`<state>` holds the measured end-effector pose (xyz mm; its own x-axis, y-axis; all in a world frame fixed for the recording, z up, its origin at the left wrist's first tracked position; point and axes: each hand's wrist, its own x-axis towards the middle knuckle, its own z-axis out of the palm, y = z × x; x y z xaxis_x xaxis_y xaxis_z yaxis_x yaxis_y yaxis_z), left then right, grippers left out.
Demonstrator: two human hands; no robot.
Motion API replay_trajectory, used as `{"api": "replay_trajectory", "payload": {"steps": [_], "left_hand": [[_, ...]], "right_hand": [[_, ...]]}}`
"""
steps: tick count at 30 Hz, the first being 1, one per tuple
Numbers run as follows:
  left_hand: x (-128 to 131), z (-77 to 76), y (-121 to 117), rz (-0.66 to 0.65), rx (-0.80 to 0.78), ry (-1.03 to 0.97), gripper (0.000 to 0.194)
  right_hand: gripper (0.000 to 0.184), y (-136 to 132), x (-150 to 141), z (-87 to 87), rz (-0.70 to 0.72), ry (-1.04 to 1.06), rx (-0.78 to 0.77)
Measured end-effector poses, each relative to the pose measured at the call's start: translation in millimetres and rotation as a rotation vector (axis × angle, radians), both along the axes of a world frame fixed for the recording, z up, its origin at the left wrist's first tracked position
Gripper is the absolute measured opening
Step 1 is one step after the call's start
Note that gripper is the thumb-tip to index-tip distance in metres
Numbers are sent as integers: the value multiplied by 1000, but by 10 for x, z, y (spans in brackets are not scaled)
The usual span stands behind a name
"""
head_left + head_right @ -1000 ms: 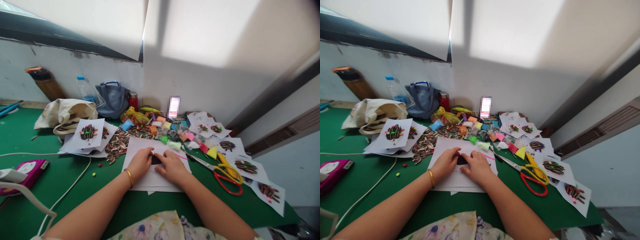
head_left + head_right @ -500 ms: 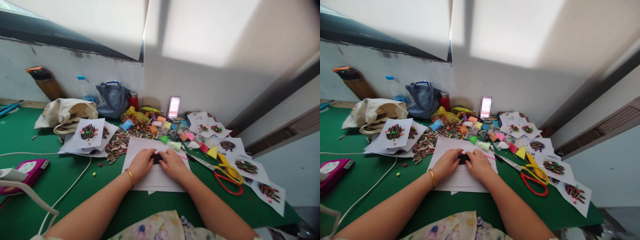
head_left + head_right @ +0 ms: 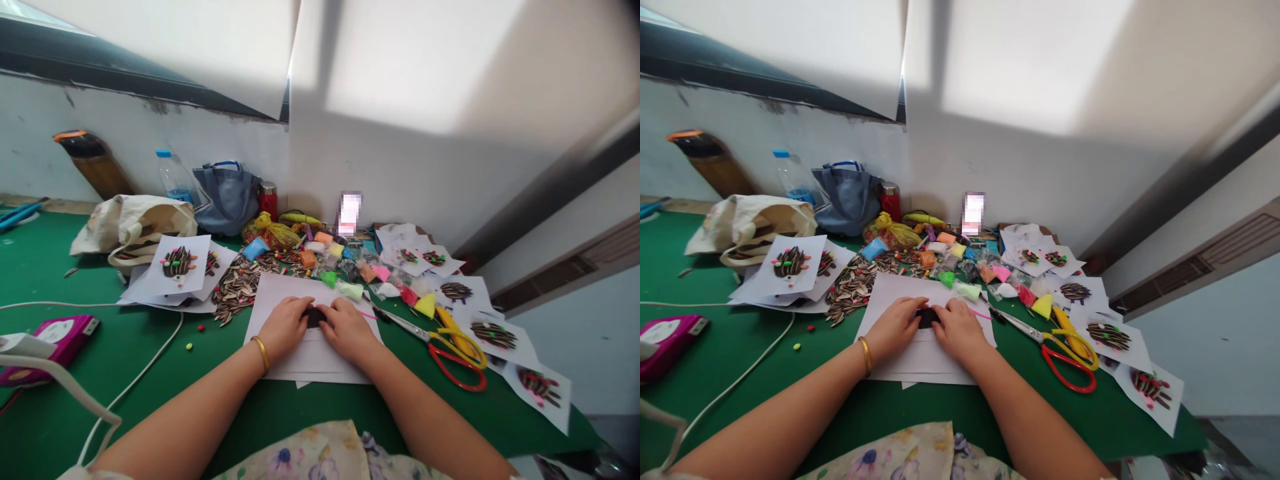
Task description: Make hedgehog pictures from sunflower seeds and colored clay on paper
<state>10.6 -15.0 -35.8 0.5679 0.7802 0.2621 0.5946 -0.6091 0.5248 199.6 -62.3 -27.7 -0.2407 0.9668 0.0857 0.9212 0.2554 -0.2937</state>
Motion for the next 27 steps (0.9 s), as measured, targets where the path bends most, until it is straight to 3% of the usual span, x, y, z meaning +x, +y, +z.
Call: {"api": "replay_trajectory", "payload": {"steps": [9, 17, 27], "left_hand": [[-59, -45, 39, 89, -67, -72, 43], [-73, 36, -1, 123, -72, -30, 40], [-97, 29, -8, 116, -51, 34, 42]], "right_hand": [[48, -42, -55, 41, 46, -40, 12], [48, -31, -126, 61, 34, -69, 14], [48, -11, -167, 44, 16, -44, 25]]}}
